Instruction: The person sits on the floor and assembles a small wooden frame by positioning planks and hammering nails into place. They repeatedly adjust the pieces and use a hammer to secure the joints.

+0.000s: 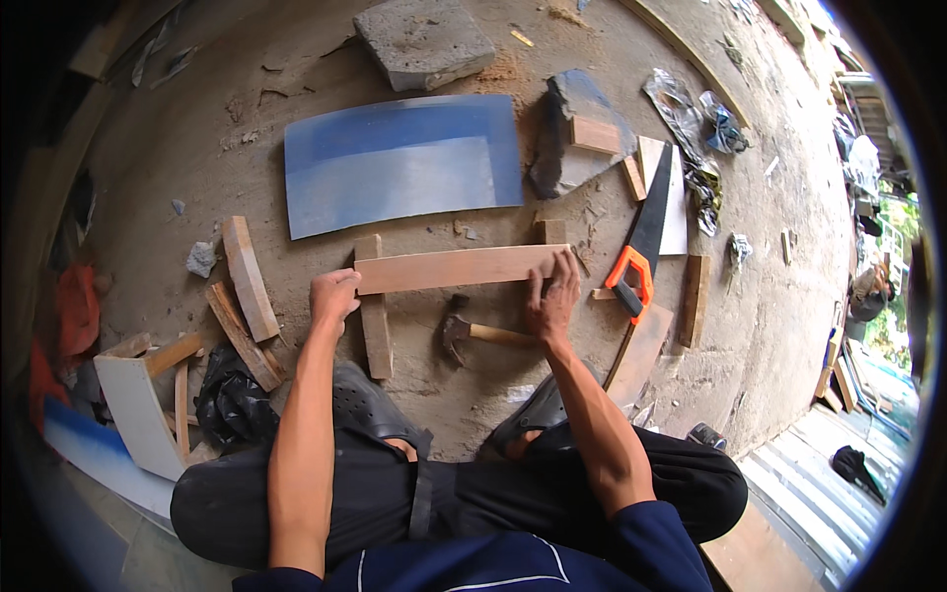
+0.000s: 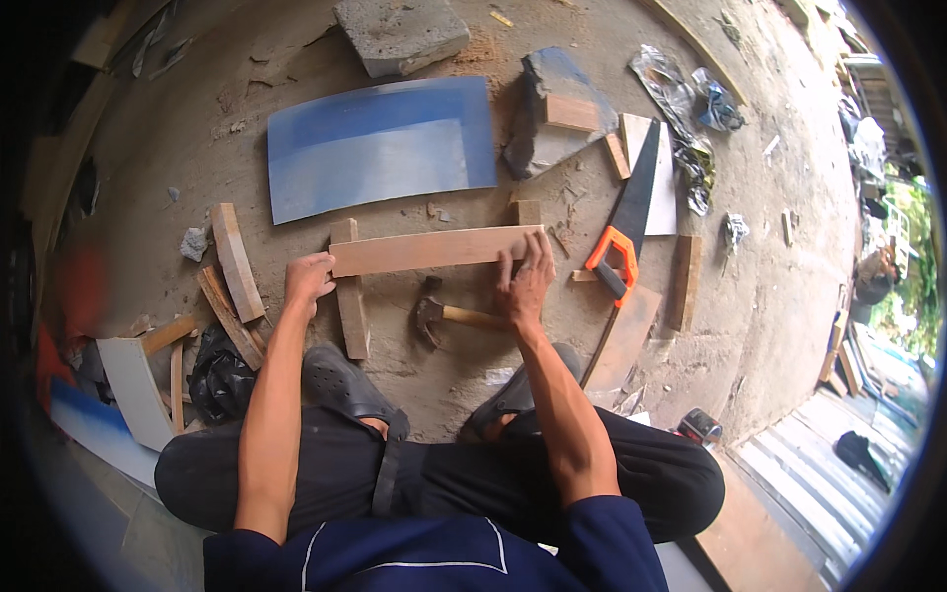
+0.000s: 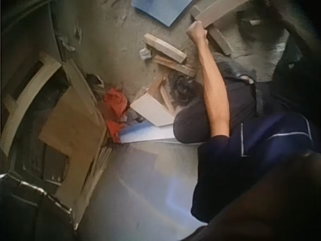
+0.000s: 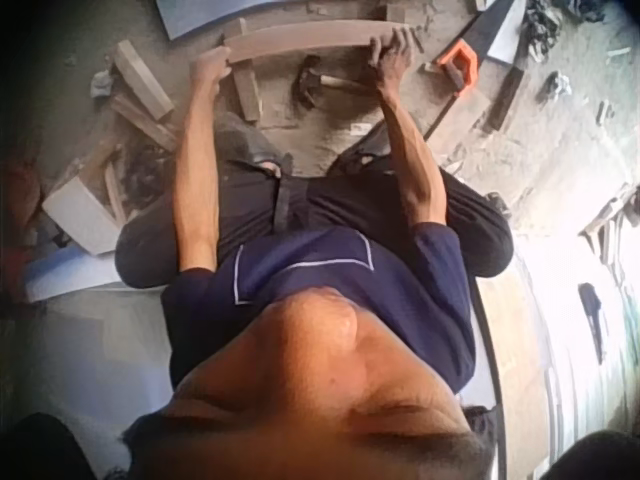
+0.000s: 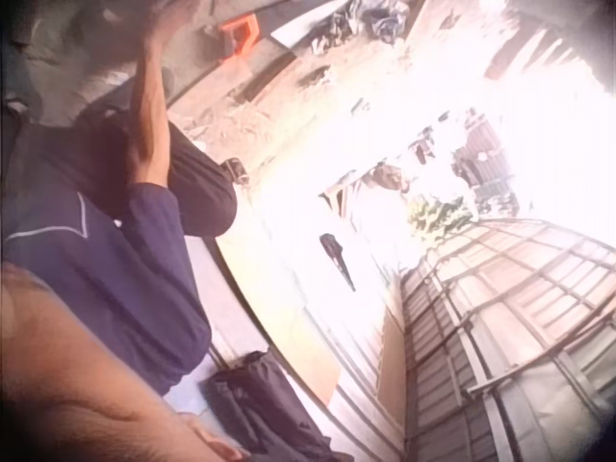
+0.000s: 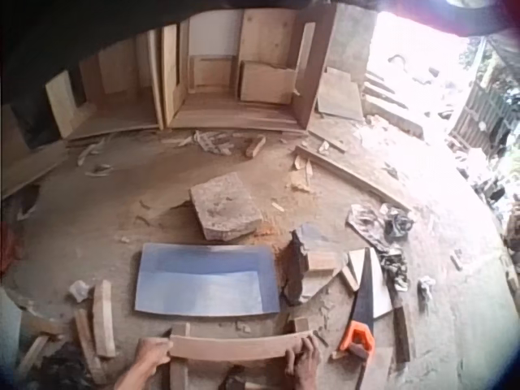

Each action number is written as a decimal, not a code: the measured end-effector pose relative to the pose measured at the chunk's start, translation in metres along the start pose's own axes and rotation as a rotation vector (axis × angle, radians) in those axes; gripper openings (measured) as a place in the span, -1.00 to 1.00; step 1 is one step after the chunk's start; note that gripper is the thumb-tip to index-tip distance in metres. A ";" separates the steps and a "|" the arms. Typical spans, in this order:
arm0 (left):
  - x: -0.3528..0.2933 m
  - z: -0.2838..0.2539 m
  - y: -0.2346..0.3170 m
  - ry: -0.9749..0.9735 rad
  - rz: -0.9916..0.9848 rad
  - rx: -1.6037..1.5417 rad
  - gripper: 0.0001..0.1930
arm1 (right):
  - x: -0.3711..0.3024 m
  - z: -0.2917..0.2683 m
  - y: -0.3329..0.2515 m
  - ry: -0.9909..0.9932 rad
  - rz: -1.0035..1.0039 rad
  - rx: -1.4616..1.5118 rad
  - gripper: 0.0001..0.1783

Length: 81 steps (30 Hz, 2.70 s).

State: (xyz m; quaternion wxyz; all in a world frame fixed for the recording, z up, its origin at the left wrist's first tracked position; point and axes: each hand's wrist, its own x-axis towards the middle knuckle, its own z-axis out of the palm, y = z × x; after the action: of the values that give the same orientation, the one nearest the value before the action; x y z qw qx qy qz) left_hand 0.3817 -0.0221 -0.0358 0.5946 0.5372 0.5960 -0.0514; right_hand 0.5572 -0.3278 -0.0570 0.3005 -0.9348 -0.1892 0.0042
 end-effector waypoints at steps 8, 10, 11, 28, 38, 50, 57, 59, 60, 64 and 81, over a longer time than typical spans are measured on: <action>-0.006 0.007 -0.001 0.121 0.103 0.021 -0.66 | 0.067 -0.021 0.090 0.086 0.342 0.114 -0.69; -0.009 0.009 0.005 0.112 0.098 0.029 -0.67 | 0.088 -0.018 0.112 0.015 0.307 0.099 -0.68; -0.011 0.012 0.008 0.101 0.087 0.037 -0.68 | 0.099 -0.016 0.122 -0.023 0.288 0.097 -0.67; -0.006 0.004 0.021 0.106 -0.090 0.083 -0.72 | 0.134 0.016 0.093 -0.047 0.447 -0.072 -0.74; -0.005 -0.001 0.017 0.114 -0.019 0.079 -0.74 | 0.139 -0.008 0.067 0.269 0.494 0.268 -0.70; -0.007 -0.010 0.019 -0.041 0.019 0.138 -0.68 | 0.056 -0.021 0.044 0.014 0.364 0.040 -0.65; 0.001 -0.009 0.012 -0.029 -0.052 0.121 -0.71 | 0.007 -0.026 0.030 -0.136 0.351 0.120 -0.45; 0.002 -0.009 0.011 -0.008 -0.029 0.122 -0.74 | 0.005 -0.026 0.024 -0.123 0.340 0.151 -0.44; 0.001 -0.008 0.011 0.001 -0.018 0.123 -0.75 | 0.005 -0.027 0.022 -0.116 0.335 0.166 -0.44; -0.004 -0.006 0.014 0.024 0.013 0.204 -0.76 | 0.006 -0.027 0.024 -0.152 0.349 0.113 -0.49; -0.005 -0.004 0.011 0.073 0.035 0.208 -0.77 | 0.003 -0.023 0.030 -0.128 0.286 0.123 -0.45</action>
State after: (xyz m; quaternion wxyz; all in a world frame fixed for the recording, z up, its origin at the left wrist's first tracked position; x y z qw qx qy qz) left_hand 0.3853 -0.0173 -0.0239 0.5142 0.6079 0.5993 -0.0828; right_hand 0.5733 -0.3618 -0.0547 0.3407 -0.9299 -0.0724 0.1178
